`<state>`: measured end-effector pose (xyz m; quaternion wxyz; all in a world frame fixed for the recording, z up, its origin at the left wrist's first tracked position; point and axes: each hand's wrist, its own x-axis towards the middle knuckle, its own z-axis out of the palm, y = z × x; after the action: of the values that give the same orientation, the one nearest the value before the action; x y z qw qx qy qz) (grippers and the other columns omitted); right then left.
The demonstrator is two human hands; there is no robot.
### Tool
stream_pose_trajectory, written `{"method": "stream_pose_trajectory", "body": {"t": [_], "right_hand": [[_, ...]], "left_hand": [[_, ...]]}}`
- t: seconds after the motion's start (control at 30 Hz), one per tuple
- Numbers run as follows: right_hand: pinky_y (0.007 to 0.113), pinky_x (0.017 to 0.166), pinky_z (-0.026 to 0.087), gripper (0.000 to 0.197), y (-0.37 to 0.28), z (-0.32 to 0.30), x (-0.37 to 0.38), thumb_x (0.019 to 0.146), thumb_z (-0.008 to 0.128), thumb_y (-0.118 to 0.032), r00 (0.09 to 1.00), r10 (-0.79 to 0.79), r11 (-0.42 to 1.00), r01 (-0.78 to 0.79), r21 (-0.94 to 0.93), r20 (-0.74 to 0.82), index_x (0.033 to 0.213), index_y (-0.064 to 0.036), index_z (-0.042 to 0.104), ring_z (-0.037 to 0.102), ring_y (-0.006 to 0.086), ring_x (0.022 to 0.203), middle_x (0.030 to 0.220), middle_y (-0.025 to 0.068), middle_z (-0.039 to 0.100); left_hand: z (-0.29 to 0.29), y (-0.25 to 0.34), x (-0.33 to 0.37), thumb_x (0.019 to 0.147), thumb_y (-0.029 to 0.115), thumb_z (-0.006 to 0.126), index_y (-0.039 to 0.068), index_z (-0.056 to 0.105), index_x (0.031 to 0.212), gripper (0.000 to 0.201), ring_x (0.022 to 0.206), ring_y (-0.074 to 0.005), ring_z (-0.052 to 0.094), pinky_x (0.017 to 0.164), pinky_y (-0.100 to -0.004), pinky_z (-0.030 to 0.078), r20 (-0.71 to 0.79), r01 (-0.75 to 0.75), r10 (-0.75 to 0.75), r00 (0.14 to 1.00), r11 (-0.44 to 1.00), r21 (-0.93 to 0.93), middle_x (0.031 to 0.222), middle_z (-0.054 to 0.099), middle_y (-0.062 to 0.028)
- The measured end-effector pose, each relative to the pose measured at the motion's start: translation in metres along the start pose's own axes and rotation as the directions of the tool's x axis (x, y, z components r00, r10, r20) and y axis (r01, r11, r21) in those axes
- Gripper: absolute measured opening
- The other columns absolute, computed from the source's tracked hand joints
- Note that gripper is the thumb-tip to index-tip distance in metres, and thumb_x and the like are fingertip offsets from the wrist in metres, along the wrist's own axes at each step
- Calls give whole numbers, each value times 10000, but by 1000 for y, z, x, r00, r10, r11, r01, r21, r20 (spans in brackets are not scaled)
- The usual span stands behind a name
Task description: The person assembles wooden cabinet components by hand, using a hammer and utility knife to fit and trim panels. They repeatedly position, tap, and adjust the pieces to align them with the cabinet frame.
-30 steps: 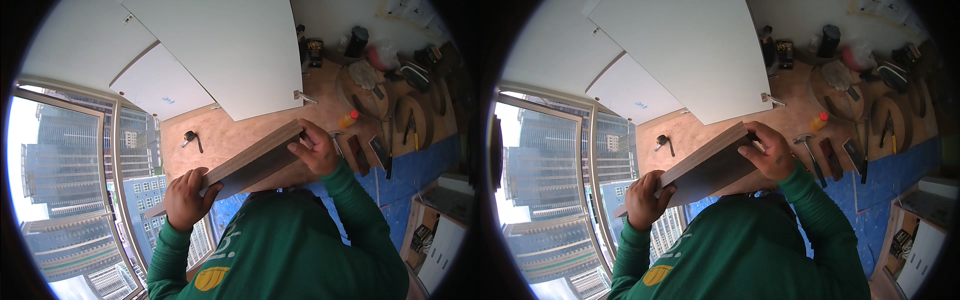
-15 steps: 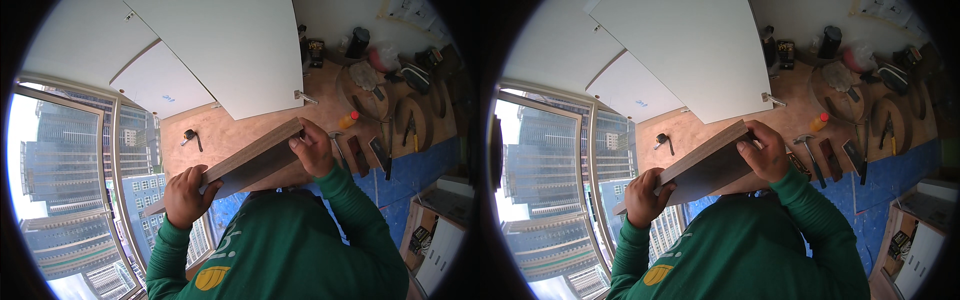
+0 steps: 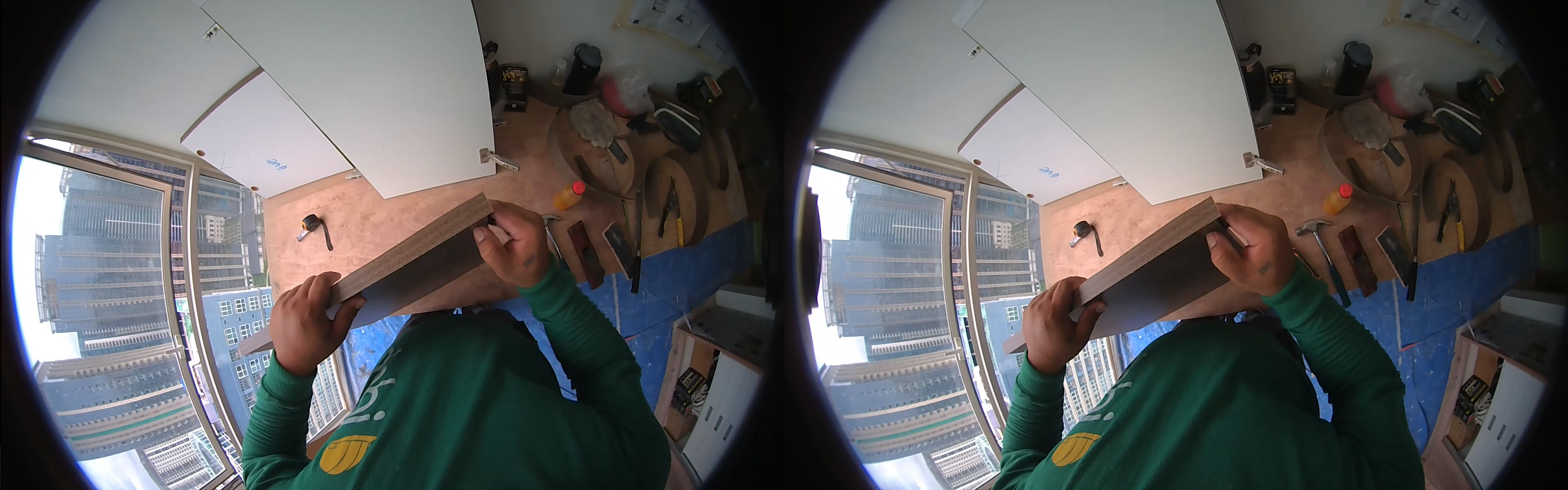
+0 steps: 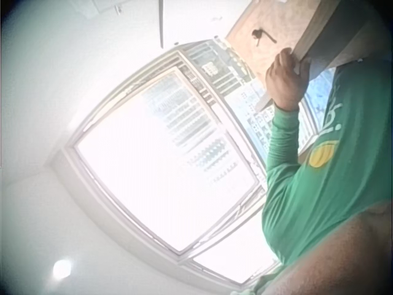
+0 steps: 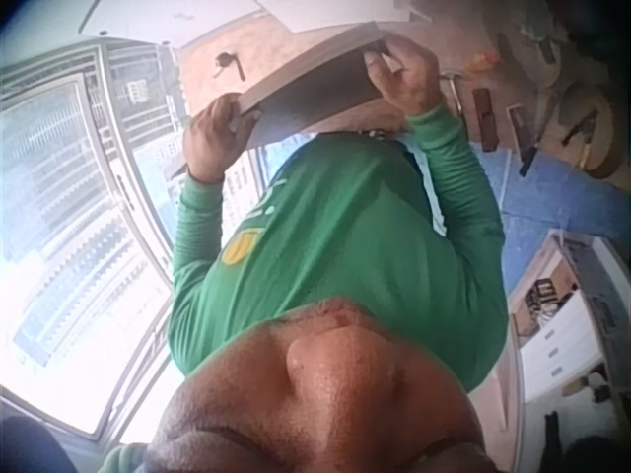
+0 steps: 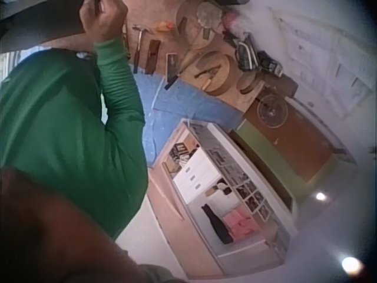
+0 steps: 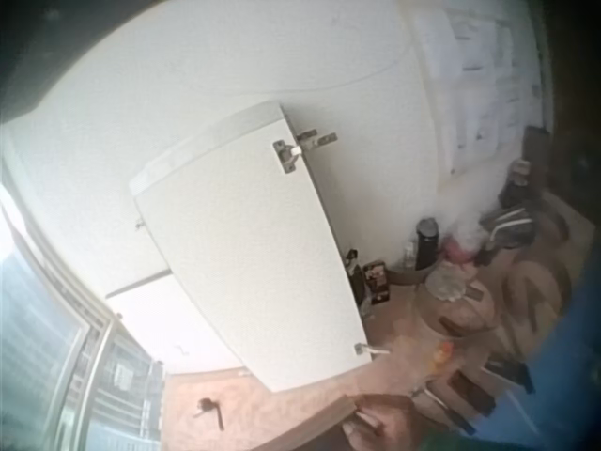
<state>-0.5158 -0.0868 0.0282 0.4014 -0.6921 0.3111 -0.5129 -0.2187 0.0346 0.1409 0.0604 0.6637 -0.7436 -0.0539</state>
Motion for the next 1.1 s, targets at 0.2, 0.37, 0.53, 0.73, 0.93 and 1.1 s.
{"method": "stream_pose_trajectory", "body": {"t": [0.2,0.37,0.53,0.73,0.93,1.1], "right_hand": [[389,754,591,278,-1,-3,4,891,723,-83,994,-106,982,106,-153,9,1150,13,697,736,340,837,954,172,741],[399,733,585,270,-3,-7,4,882,728,-82,995,-95,983,99,-157,32,1134,10,703,726,349,819,931,175,732],[400,732,582,264,-4,-6,3,875,738,-80,997,-72,984,74,-161,22,1123,9,713,728,340,811,912,172,733],[394,737,584,251,-5,-5,2,871,748,-81,999,-44,994,44,-97,0,1100,16,719,732,337,814,910,171,738],[382,753,588,245,-5,-6,1,873,751,-81,999,-35,992,35,-123,6,1095,18,722,742,325,834,925,172,746],[383,759,588,247,-5,-6,1,873,743,-72,1000,-25,996,26,-88,13,1100,23,722,744,322,838,932,175,747]], "left_hand": [[0,0,-1,855,363,844,36,679,1082,430,804,-324,733,734,-429,558,-12,-1,1,1000,1000,-4,902,732,-116],[0,0,-2,859,378,840,35,682,1083,438,804,-321,732,734,-430,554,-10,0,0,1000,1000,3,896,728,-114],[0,0,-3,862,378,840,36,681,1081,437,801,-321,733,731,-431,552,-5,3,-3,1000,1000,3,887,725,-110],[0,1,-3,864,369,840,34,677,1079,430,795,-324,732,727,-428,554,-8,-8,8,1000,1000,4,887,725,-111],[0,1,-4,865,363,840,34,674,1081,427,798,-324,735,727,-431,558,-10,-18,18,1000,1000,1,894,728,-115],[1,0,-4,862,359,842,34,671,1080,427,803,-326,736,727,-431,558,-10,-19,19,1000,1000,1,897,729,-118]]}}
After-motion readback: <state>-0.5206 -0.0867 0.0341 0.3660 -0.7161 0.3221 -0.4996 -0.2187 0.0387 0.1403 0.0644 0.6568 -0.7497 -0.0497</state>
